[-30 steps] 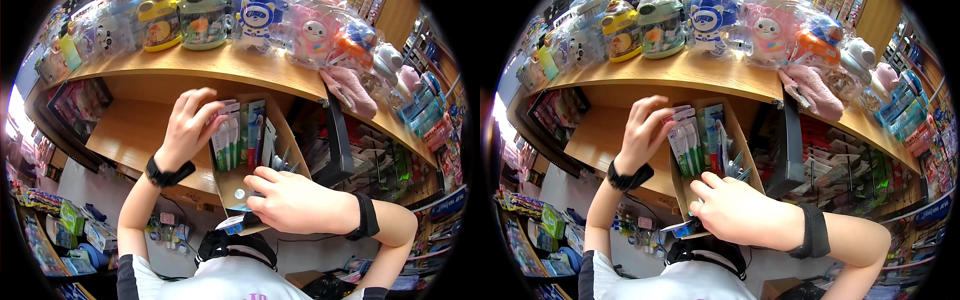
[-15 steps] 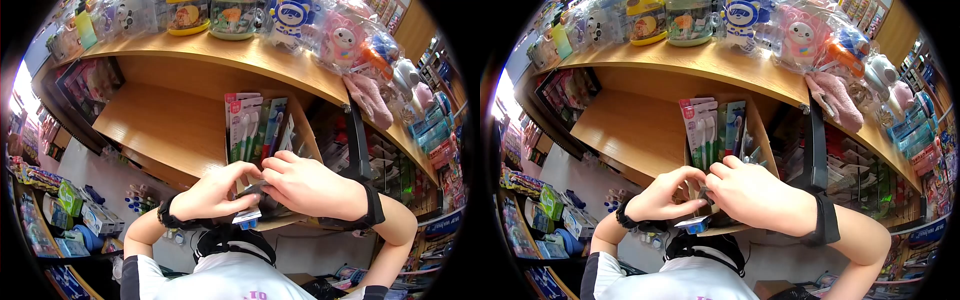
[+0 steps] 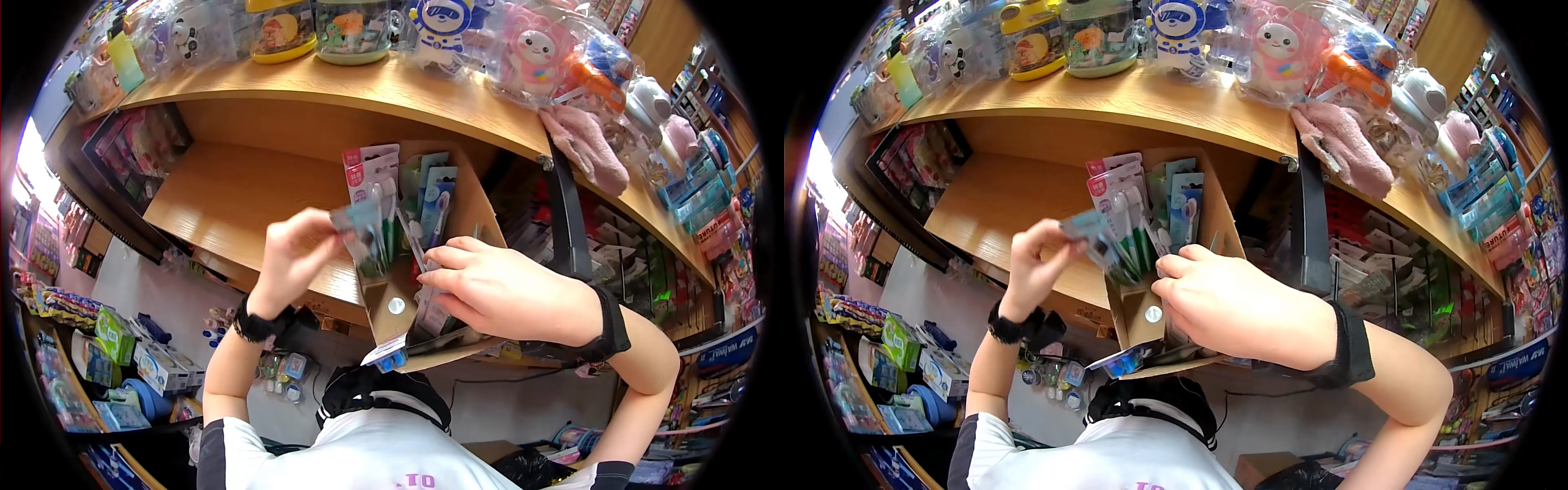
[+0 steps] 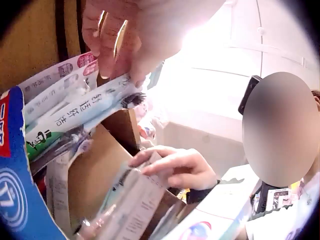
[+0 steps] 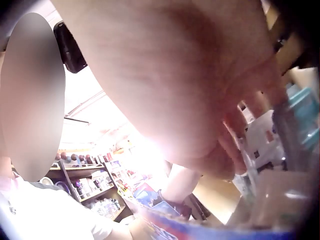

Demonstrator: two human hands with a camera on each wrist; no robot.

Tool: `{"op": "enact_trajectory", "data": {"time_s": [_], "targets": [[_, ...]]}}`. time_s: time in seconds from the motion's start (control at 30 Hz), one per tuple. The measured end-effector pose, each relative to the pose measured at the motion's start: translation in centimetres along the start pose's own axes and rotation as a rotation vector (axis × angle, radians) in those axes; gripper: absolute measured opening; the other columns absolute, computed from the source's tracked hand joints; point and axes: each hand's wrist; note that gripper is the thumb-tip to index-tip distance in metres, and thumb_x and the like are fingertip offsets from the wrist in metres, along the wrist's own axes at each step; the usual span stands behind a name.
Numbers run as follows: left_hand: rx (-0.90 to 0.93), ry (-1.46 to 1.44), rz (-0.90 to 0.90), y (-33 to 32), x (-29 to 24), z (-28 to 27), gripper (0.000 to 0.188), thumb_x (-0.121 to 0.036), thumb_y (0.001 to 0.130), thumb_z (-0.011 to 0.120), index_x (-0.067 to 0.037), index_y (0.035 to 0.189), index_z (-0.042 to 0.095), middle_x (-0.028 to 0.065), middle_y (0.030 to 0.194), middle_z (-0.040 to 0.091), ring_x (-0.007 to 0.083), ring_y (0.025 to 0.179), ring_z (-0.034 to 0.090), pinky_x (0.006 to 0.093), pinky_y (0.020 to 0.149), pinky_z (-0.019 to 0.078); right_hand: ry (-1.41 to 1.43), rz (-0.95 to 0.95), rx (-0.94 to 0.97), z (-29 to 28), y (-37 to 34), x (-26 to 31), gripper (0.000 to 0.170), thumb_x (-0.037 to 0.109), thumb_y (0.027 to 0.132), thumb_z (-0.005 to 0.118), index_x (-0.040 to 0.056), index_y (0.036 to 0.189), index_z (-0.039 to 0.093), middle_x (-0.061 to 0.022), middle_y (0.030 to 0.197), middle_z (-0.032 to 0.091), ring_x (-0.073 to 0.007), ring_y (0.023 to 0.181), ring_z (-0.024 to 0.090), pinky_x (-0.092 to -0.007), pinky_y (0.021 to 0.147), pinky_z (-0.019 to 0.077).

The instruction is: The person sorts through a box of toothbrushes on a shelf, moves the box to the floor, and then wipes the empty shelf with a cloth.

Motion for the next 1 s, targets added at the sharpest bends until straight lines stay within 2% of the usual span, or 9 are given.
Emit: {"op": "enact_trajectory", "data": {"time_s": [0.2, 0.33, 0.37, 0.47, 0.63, 0.67, 0.8, 0.9, 1.0], "targets": [[0.0, 0.022, -0.173, 2.7, 3.0, 2.0, 0.012, -0.004, 0.085, 0.068, 0.003, 0.094, 0.062, 0.0036, 0.085, 0.068, 0.006, 0.075, 0.062, 0.0206, 0.068, 0.0491, -0.015, -0.018, 0.013, -0.2, -0.3, 0.6, 0.021, 0.001, 0.07, 0.062, -0.0026, 0.091, 0.059, -0.0107, 0.092, 0.055, -0.0274, 0.091, 0.053, -0.0344, 0.074, 0.0521], [-0.186, 0.376, 0.096, 2.7, 4.0, 3.4, 0.025, -0.008, 0.079, 0.075, -0.001, 0.097, 0.06, 0.0022, 0.071, 0.062, 0.0067, 0.062, 0.056, 0.0207, 0.058, 0.0457, -0.021, -0.016, 0.013, -0.1, -0.5, 0.6, 0.022, 0.001, 0.071, 0.062, -0.0025, 0.092, 0.059, -0.0105, 0.093, 0.055, -0.0275, 0.092, 0.053, -0.0344, 0.075, 0.0516], [-0.185, 0.411, 0.055, 2.6, 4.0, 3.4, 0.027, -0.014, 0.077, 0.076, -0.005, 0.096, 0.058, 0.0061, 0.072, 0.057, 0.0193, 0.061, 0.057, 0.0302, 0.055, 0.0474, -0.021, -0.01, 0.02, -0.3, -0.6, 0.7, 0.023, 0.001, 0.071, 0.062, -0.0024, 0.093, 0.059, -0.0105, 0.093, 0.055, -0.0276, 0.093, 0.053, -0.0344, 0.076, 0.0514], [-0.24, 0.549, 0.316, 3.0, 3.8, 3.5, 0.026, -0.011, 0.077, 0.074, -0.006, 0.097, 0.058, 0.0071, 0.079, 0.056, 0.0218, 0.067, 0.056, 0.0329, 0.058, 0.0468, -0.002, 0.0, -0.004, -0.2, -0.8, 1.0, 0.028, 0.001, 0.072, 0.061, -0.0019, 0.099, 0.057, -0.0107, 0.094, 0.055, -0.0276, 0.094, 0.054, -0.0343, 0.078, 0.0507], [-0.092, 0.489, 0.339, 1.8, 0.9, 3.2, 0.014, -0.003, 0.078, 0.068, -0.004, 0.092, 0.064, 0.0098, 0.086, 0.056, 0.0273, 0.083, 0.055, 0.0345, 0.069, 0.0464, -0.003, 0.042, -0.01, -0.5, -0.8, 1.3, 0.033, 0.0, 0.075, 0.059, -0.0011, 0.106, 0.052, -0.0112, 0.095, 0.055, -0.0276, 0.095, 0.054, -0.0342, 0.079, 0.0503], [0.006, 0.257, 0.174, 1.0, 0.9, 2.4, 0.019, -0.012, 0.078, 0.071, -0.003, 0.093, 0.063, 0.0101, 0.087, 0.058, 0.0272, 0.084, 0.056, 0.0336, 0.071, 0.0468, -0.001, 0.044, -0.023, -0.4, -0.8, 1.3, 0.032, 0.0, 0.075, 0.059, -0.0012, 0.107, 0.052, -0.0112, 0.096, 0.055, -0.0275, 0.095, 0.055, -0.0341, 0.079, 0.0503], [0.684, -0.109, 0.188, 0.1, -4.5, -1.0, 0.051, -0.044, 0.07, 0.078, -0.003, 0.096, 0.063, 0.0096, 0.085, 0.06, 0.0259, 0.074, 0.058, 0.0323, 0.065, 0.0476, 0.039, 0.134, 0.116, -0.8, -0.7, 1.5, 0.051, -0.005, 0.071, 0.057, -0.0014, 0.121, 0.052, -0.0154, 0.117, 0.055, -0.0316, 0.111, 0.052, -0.0356, 0.09, 0.0486], [0.689, 0.254, 0.289, -1.9, -7.0, -0.4, 0.04, -0.039, 0.072, 0.078, -0.009, 0.095, 0.065, 0.0023, 0.074, 0.058, 0.0185, 0.066, 0.059, 0.0277, 0.054, 0.0458, 0.032, 0.144, 0.133, -1.0, -0.6, 1.7, 0.051, -0.006, 0.07, 0.057, -0.0019, 0.121, 0.051, -0.0158, 0.117, 0.055, -0.0319, 0.112, 0.052, -0.0355, 0.091, 0.0482], [0.43, 0.356, 0.256, -2.7, -6.4, 0.4, 0.014, -0.015, 0.079, 0.072, -0.009, 0.091, 0.067, 0.0058, 0.072, 0.063, 0.0205, 0.062, 0.062, 0.0284, 0.054, 0.0481, 0.041, 0.135, 0.134, -1.0, -0.7, 1.6, 0.053, -0.007, 0.069, 0.058, -0.0029, 0.122, 0.051, -0.016, 0.116, 0.055, -0.0322, 0.113, 0.051, -0.0354, 0.091, 0.0482]]}}
Point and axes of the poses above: each hand's wrist, its own y-axis towards the middle knuckle, its own z-axis out of the palm, x = y × z
